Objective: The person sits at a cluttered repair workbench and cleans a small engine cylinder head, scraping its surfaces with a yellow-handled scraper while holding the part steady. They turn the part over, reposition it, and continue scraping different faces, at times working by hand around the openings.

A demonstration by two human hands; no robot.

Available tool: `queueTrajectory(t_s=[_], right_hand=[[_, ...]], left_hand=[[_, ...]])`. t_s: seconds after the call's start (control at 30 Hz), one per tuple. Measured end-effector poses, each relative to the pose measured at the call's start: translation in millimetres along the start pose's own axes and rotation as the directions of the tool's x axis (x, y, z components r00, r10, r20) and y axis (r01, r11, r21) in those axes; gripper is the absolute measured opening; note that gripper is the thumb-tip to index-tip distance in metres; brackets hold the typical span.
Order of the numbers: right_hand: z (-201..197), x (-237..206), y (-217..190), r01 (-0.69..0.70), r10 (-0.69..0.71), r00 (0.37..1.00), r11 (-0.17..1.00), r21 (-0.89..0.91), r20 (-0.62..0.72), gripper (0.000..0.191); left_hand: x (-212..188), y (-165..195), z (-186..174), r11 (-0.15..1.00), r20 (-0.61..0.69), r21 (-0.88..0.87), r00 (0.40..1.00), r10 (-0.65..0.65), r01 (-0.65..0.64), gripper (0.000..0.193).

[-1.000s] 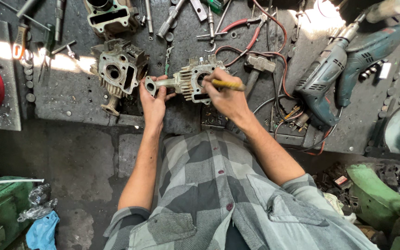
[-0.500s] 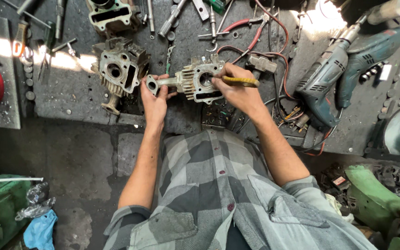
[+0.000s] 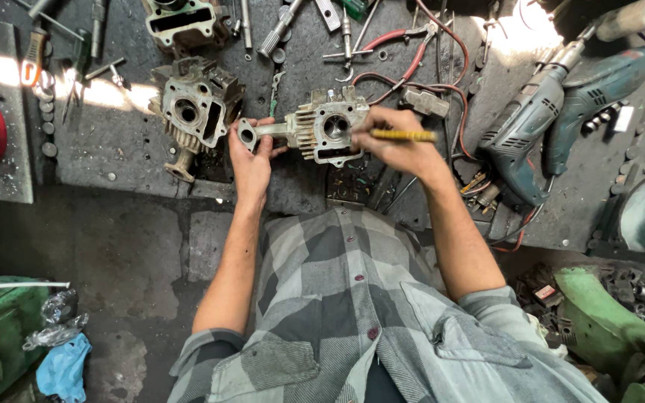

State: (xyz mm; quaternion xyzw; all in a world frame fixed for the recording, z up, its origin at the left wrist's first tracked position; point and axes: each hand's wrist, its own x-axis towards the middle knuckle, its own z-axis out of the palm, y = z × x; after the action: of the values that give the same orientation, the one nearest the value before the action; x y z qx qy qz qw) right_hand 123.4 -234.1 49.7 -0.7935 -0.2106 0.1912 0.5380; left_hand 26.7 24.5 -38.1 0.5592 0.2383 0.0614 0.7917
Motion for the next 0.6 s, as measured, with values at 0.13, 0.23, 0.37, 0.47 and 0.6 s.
queueTrajectory(t_s=[0.13, 0.23, 0.37, 0.47, 0.6], right_hand=[[0, 2, -3, 0.092, -0.091, 0.995, 0.995, -0.029, 0.051, 0.007], [-1, 2, -7, -0.06, 0.038, 0.992, 0.982, -0.179, -0.123, 0.009], [-4, 1, -4, -0.002, 0.004, 1.0, 0.996, -0.09, 0.023, 0.013], [-3, -2, 8, -0.038, 0.027, 0.997, 0.99, -0.136, -0.076, 0.015], [-8, -5, 27, -0.107, 0.104, 0.991, 0.994, -0.024, -0.084, 0.015]], left_hand=[[2, 0, 0, 0.999, 0.003, 0.01, 0.999, 0.032, -0.032, 0.031], [4, 2, 1, 0.999, 0.002, -0.005, 0.999, 0.035, -0.035, 0.033], [5, 3, 1, 0.999, 0.005, 0.001, 0.999, 0.045, -0.045, 0.033], [5, 3, 2, 0.999, 0.008, 0.016, 0.999, 0.041, -0.042, 0.032], [5, 3, 3, 0.999, 0.002, 0.036, 0.999, 0.04, -0.04, 0.031]])
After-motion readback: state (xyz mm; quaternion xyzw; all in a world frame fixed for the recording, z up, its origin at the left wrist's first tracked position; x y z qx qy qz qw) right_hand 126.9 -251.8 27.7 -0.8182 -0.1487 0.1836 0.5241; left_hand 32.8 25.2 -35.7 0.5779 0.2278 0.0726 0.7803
